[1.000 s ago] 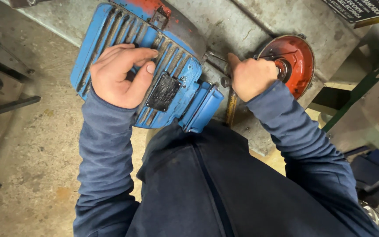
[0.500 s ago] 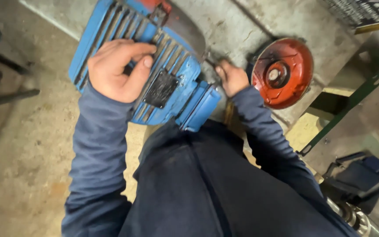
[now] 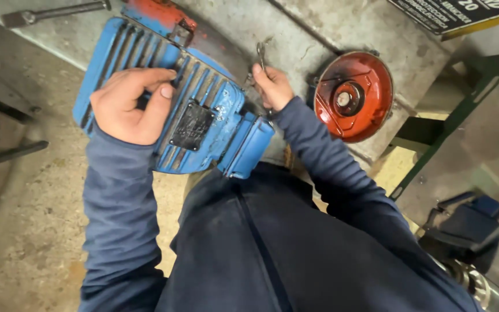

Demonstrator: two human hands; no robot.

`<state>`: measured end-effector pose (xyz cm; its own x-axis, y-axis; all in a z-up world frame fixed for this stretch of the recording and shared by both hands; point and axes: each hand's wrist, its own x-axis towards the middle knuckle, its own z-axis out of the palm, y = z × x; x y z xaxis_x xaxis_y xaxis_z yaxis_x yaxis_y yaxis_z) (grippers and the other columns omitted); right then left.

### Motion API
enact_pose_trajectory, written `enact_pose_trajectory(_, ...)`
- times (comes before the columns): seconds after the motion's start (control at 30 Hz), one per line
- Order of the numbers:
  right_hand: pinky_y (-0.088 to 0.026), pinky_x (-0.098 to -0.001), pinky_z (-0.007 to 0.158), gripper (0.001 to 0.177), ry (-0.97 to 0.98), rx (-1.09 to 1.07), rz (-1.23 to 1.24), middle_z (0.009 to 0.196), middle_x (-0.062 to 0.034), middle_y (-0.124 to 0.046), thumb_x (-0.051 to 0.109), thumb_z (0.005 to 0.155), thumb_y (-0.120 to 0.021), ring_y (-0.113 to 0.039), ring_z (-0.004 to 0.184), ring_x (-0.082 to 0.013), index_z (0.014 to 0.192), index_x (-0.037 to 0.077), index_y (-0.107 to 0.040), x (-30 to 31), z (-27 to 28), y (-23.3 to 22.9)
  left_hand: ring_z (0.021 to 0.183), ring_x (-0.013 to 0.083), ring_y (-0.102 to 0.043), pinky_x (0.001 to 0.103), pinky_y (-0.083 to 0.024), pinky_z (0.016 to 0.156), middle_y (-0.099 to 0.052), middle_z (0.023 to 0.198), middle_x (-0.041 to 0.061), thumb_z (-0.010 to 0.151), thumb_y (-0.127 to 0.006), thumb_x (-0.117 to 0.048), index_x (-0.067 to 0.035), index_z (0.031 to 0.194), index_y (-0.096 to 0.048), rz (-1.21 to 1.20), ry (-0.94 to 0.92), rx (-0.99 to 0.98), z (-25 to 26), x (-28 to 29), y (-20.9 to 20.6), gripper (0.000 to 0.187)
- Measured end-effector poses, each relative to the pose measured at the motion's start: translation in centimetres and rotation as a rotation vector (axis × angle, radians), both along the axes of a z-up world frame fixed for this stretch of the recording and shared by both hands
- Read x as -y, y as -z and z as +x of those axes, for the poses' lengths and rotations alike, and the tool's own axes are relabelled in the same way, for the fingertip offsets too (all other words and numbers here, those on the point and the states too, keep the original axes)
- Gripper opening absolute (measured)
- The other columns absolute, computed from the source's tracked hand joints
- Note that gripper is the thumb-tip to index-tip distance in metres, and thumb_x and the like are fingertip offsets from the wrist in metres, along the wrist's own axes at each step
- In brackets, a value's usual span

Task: The person works on a blue electric motor mounted on a workshop bench, holding the motor steady with one hand while using wrenches to loosen and turn bolts on the motor housing. Near the end, the person carries a small bucket and pours its contents into a container under the bench.

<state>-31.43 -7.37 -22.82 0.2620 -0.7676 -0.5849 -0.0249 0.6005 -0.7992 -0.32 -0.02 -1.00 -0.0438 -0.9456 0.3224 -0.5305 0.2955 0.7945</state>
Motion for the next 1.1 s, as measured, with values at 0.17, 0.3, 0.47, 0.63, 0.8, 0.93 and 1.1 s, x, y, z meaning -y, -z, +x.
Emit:
enact_pose_trajectory(0.17, -0.029, -0.0242, 0.04, 0.039, 0.037, 0.094, -0.046, 0.065, 0.0039, -0.053, 0.044, 0.099, -0.068, -0.04, 0.046, -0.0048, 0.088, 0.008, -0.059, 0.3, 1.2, 1.1, 0.087, 0.0235, -0.072, 0.032, -0.055, 0.08, -0.074, 0.098, 0.01, 0.103, -0.073, -0.007, -0.004, 0.117, -0.075, 0.04, -0.043, -0.002, 0.0, 0.0, -0.3, 0.014)
enact_pose_trajectory(0.3, -0.032, -0.0235, 0.047, 0.031, -0.03, 0.091, -0.175, 0.069, 0.0038, -0.056, 0.035, 0.103, -0.068, -0.043, 0.053, -0.0042, 0.091, 0.007, -0.06, 0.2, 0.6, 1.8, 0.087, 0.0242, -0.071, 0.034, -0.055, 0.08, -0.074, 0.096, 0.009, 0.103, -0.072, -0.006, -0.004, 0.116, -0.076, 0.049, -0.02, 0.02, 0.0, 0.1, -0.3, 0.014)
enact_pose_trajectory(0.47, -0.035, -0.0226, 0.053, 0.025, -0.044, 0.091, -0.282, 0.074, 0.0048, -0.058, 0.027, 0.106, -0.067, -0.046, 0.06, -0.0029, 0.096, 0.005, -0.062, 0.0, 0.8, 1.6, 0.09, 0.0243, -0.071, 0.033, -0.055, 0.084, -0.074, 0.097, 0.011, 0.104, -0.071, -0.005, -0.003, 0.112, -0.075, 0.03, 0.0, 0.011, 0.0, 0.1, -0.4, 0.009)
enact_pose_trajectory(0.63, -0.039, -0.0222, 0.055, 0.023, -0.103, 0.047, -0.278, 0.077, 0.0042, -0.061, 0.027, 0.105, -0.067, -0.051, 0.062, -0.0035, 0.103, 0.004, -0.065, 0.3, 0.4, 0.7, 0.09, 0.0236, -0.072, 0.032, -0.056, 0.086, -0.075, 0.091, 0.009, 0.106, -0.071, -0.003, -0.002, 0.111, -0.075, 0.027, 0.009, 0.017, 0.0, 0.1, -0.5, 0.006)
enact_pose_trajectory(0.8, -0.048, -0.028, 0.068, 0.021, -0.199, -0.186, -0.603, 0.09, -0.0023, -0.066, 0.024, 0.106, -0.068, -0.06, 0.077, -0.0122, 0.115, 0.005, -0.07, -0.2, -2.9, -5.5, 0.086, 0.021, -0.073, 0.031, -0.056, 0.084, -0.075, 0.091, 0.009, 0.106, -0.069, -0.002, -0.001, 0.11, -0.075, 0.058, -0.016, 0.015, 0.0, 0.1, -0.4, 0.007)
enact_pose_trajectory(0.93, -0.053, -0.0428, 0.084, 0.018, -0.271, -0.66, -1.333, 0.107, -0.0154, -0.069, 0.02, 0.102, -0.073, -0.065, 0.093, -0.0348, 0.104, 0.002, -0.071, -0.2, -4.3, -13.1, 0.088, 0.0213, -0.073, 0.029, -0.056, 0.085, -0.075, 0.093, 0.01, 0.108, -0.069, -0.001, 0.0, 0.112, -0.074, 0.055, -0.02, 0.011, 0.0, -0.3, -0.3, 0.007)
enact_pose_trajectory(1.1, -0.05, -0.0359, 0.065, 0.025, -0.248, -0.665, -0.816, 0.078, -0.0133, -0.066, 0.025, 0.107, -0.071, -0.062, 0.067, -0.0249, 0.101, 0.001, -0.076, -0.3, -7.8, -11.0, 0.086, 0.0195, -0.074, 0.028, -0.057, 0.084, -0.075, 0.094, 0.011, 0.11, -0.068, -0.002, 0.001, 0.112, -0.074, 0.085, -0.033, 0.008, -0.3, -0.3, -0.7, 0.007)
